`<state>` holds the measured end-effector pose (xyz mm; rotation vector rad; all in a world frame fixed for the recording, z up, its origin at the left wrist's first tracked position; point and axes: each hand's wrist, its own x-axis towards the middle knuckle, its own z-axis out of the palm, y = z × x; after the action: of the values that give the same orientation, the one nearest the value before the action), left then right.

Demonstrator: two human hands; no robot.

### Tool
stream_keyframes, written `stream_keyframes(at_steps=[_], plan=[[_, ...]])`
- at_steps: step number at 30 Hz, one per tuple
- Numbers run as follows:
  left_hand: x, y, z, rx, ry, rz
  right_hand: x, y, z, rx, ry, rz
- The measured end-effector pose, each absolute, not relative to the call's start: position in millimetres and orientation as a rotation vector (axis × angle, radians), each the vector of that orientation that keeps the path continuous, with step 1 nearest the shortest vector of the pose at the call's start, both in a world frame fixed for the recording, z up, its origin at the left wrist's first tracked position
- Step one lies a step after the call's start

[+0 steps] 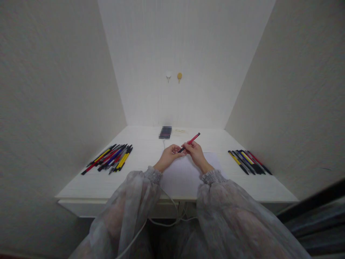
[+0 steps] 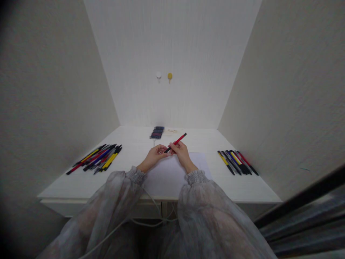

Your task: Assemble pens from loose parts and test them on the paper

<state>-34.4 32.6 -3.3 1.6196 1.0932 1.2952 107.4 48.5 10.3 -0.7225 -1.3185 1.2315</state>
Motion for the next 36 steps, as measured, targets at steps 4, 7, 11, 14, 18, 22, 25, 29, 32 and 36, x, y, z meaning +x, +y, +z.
stream_keyframes(at_steps=[4, 7, 11, 14, 18, 22, 25, 29, 32, 36], plan=[[-34, 33, -7, 1.677, 1.155, 1.252, 108, 48, 9, -0.792, -1.324, 1.221], [-34, 33, -8, 1.677, 1.168, 1.192, 109, 50, 7, -0.820, -1.341, 1.209], [-32, 30, -4, 1.583, 1.071, 1.093, 112, 53, 7, -0.791, -1.357, 1.246], [-31, 28, -1, 1.464, 0.979, 1.052, 113, 51, 10, -0.731, -1.339, 1.317], [-29, 28, -2, 1.396, 0.921, 1.026, 112, 51, 13, -0.712, -1.284, 1.293], [-30, 29, -6, 1.404, 0.913, 0.986, 117, 57, 11, -0.786, -1.304, 1.243], [-31, 30, -7, 1.379, 0.882, 0.961, 123, 59, 11, -0.757, -1.310, 1.310], [-32, 29, -6, 1.347, 0.886, 0.963, 124, 57, 13, -0.711, -1.310, 1.369], [-32, 29, -5, 1.348, 0.884, 0.949, 122, 57, 11, -0.757, -1.317, 1.325], [-32, 29, -6, 1.335, 0.839, 0.886, 123, 59, 10, -0.791, -1.329, 1.316]])
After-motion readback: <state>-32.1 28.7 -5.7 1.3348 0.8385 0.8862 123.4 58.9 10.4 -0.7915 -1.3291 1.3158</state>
